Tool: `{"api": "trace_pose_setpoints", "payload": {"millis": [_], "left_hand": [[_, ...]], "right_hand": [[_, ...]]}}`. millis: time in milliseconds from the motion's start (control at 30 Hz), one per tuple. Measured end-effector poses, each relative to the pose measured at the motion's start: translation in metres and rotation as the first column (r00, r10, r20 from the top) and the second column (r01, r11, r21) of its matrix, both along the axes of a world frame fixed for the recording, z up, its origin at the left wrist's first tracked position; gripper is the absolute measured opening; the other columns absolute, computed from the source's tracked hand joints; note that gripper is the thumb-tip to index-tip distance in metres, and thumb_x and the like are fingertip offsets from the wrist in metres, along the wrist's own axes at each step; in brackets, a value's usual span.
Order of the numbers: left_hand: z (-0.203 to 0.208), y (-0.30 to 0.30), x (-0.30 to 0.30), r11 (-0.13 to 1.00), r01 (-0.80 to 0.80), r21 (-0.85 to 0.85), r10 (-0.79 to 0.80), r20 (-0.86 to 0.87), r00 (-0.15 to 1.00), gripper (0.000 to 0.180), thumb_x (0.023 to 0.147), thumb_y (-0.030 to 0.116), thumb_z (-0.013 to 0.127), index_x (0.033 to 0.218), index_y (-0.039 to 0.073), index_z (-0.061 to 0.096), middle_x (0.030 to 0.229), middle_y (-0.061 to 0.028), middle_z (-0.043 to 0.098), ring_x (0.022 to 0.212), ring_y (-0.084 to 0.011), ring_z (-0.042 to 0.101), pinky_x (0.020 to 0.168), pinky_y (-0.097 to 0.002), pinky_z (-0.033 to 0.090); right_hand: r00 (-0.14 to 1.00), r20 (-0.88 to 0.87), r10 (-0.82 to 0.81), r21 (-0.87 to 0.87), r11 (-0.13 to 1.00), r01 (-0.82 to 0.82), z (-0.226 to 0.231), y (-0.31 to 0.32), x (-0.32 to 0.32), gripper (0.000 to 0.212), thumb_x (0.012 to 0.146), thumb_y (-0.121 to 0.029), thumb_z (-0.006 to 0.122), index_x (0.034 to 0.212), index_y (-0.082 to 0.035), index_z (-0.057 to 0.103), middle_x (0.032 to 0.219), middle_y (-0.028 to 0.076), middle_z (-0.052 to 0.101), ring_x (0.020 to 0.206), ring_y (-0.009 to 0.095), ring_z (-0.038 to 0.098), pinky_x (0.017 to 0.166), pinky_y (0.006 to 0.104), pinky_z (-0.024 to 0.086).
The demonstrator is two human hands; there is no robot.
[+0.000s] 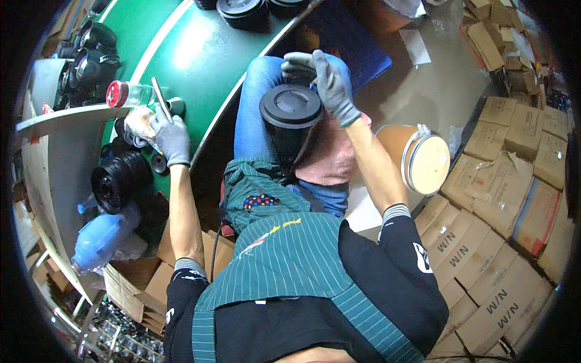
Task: The person assembles black kettles by inserting a metal rod into the base and securing a lid. They handle each kettle one at a time, place the assembled units on the table, and occasionally reach into a cardboard box to retrieve parts.
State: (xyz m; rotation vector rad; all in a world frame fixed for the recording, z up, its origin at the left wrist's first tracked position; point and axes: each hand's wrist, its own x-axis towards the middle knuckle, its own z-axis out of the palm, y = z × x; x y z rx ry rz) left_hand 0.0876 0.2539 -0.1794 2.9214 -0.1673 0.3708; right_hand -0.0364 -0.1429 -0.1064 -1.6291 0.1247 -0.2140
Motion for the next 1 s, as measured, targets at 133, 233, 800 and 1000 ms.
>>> {"api": "trace_pose_setpoints", "payload": {"millis": [133, 233, 800, 1000], "left_hand": [[-0.020, 0.035, 0.009, 0.994, 0.047, -0.100, -0.061, -0.150, 0.987, 0.049, 0.094, 0.016, 0.056, 0.140, -0.002, 0.060, 0.123, -0.0306, 0.066, 0.116, -0.0461, 0.062, 0.101, -0.0516, 0.049], [-0.012, 0.032, 0.014, 0.987, 0.099, -0.130, -0.116, -0.132, 0.984, 0.043, 0.097, 0.017, 0.052, 0.134, -0.003, 0.063, 0.114, -0.0295, 0.068, 0.103, -0.0464, 0.064, 0.093, -0.0519, 0.049], [0.235, -0.210, -0.069, 0.610, 0.730, -0.308, -0.754, -0.508, 0.416, 0.050, 0.097, 0.030, 0.075, 0.140, 0.005, 0.066, 0.109, -0.0229, 0.070, 0.094, -0.0391, 0.074, 0.082, -0.0459, 0.058], [0.226, -0.196, -0.128, 0.594, 0.804, 0.033, -0.722, -0.419, 0.551, 0.096, 0.097, 0.045, 0.072, 0.159, -0.015, 0.028, 0.159, -0.0416, 0.034, 0.151, -0.0579, 0.032, 0.125, -0.0591, 0.028]], "right_hand": [[0.996, 0.010, 0.086, 0.077, 0.993, -0.086, 0.003, 0.000, -0.019, 0.071, 0.118, -0.050, 0.022, 0.143, 0.004, 0.061, 0.132, 0.020, 0.071, 0.125, 0.027, 0.068, 0.114, 0.0365, 0.049], [1.000, 0.009, -0.030, 0.077, 0.997, 0.029, 0.005, 0.011, -0.034, 0.067, 0.119, -0.048, 0.024, 0.153, 0.003, 0.051, 0.142, 0.020, 0.065, 0.131, 0.028, 0.064, 0.117, 0.0378, 0.047], [0.975, -0.118, -0.190, 0.758, 0.617, 0.212, 0.028, 0.009, -0.042, 0.073, 0.115, -0.054, 0.034, 0.162, 0.000, 0.034, 0.140, 0.028, 0.063, 0.122, 0.035, 0.070, 0.111, 0.0442, 0.055], [0.921, 0.289, 0.261, 0.519, 0.766, -0.380, -0.015, -0.013, -0.002, 0.041, 0.109, -0.017, 0.055, 0.147, -0.001, 0.056, 0.100, 0.014, 0.076, 0.108, 0.028, 0.076, 0.107, 0.0477, 0.056]]}}
